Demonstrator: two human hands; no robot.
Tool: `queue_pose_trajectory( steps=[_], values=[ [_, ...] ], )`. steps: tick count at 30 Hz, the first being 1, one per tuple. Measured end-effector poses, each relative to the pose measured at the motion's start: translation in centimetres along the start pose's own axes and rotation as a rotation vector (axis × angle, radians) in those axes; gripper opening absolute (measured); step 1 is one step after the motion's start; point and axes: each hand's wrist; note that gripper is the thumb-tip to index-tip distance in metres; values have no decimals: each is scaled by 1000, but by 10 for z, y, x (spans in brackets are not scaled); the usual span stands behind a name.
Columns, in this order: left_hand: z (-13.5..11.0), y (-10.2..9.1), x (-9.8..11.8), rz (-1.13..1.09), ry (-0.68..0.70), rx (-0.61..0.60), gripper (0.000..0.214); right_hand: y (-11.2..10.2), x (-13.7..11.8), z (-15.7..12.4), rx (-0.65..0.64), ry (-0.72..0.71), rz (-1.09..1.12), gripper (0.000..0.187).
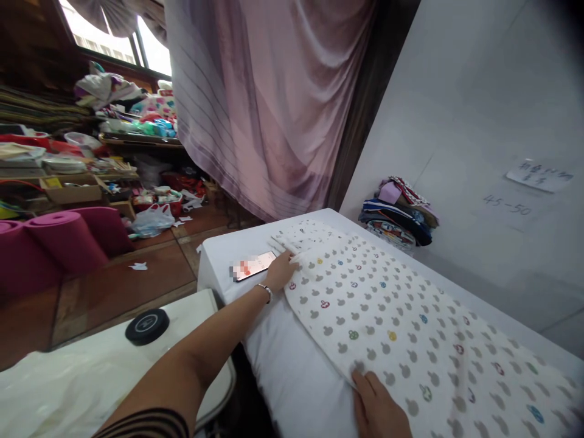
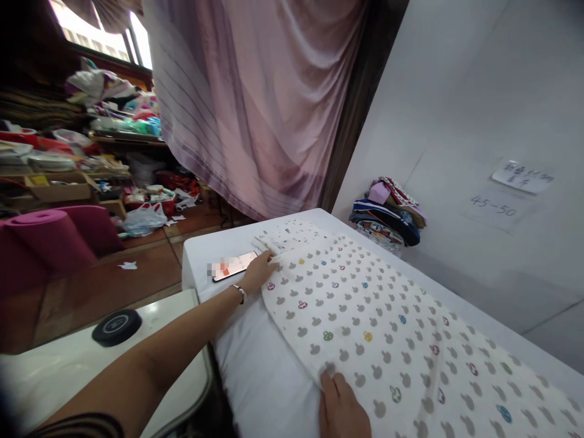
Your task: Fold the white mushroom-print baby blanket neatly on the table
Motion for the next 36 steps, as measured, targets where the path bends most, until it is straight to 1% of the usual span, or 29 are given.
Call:
queue_pose_trajectory(
  steps=[3, 6, 8, 13, 18, 22, 27, 31, 34, 36],
  values=[
    [-5, -4, 3, 55, 65, 6, 29, 0, -4, -1, 26, 6, -8, 33],
    [-8, -5, 4, 95, 116, 1, 25, -1, -5, 0, 46, -8, -30, 33],
    [-7, -5, 5, 113, 120, -6, 22, 0, -6, 1, 58, -15, -44, 33],
    [0, -1, 6, 138, 59, -40, 17, 2, -6, 1, 91, -4, -31, 32],
    [8, 0, 8, 137, -31, -51, 12, 1, -6, 2, 118, -20, 49, 30],
    [11, -3, 11, 107, -56, 9, 15, 0, -6, 3, 98, -27, 83, 30],
    [15, -7, 12, 36, -82, 73, 17, -1, -9, 5, 56, -47, 19, 30],
    [23, -4, 7, -34, -130, 69, 11, -3, -11, 7, 35, -49, -5, 32],
    [32, -4, 4, -103, -159, 52, 21, -4, -13, 9, 1, -44, -27, 32],
    [35, -5, 3, -131, -156, 38, 23, -4, -15, 12, -24, -40, -41, 31]
  ],
)
Point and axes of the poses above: each hand's wrist, its own z-axis towards the middle knuckle, its own y-axis out of the palm, x = y × z, and after that the axes turned 8 degrees about z, right-handed
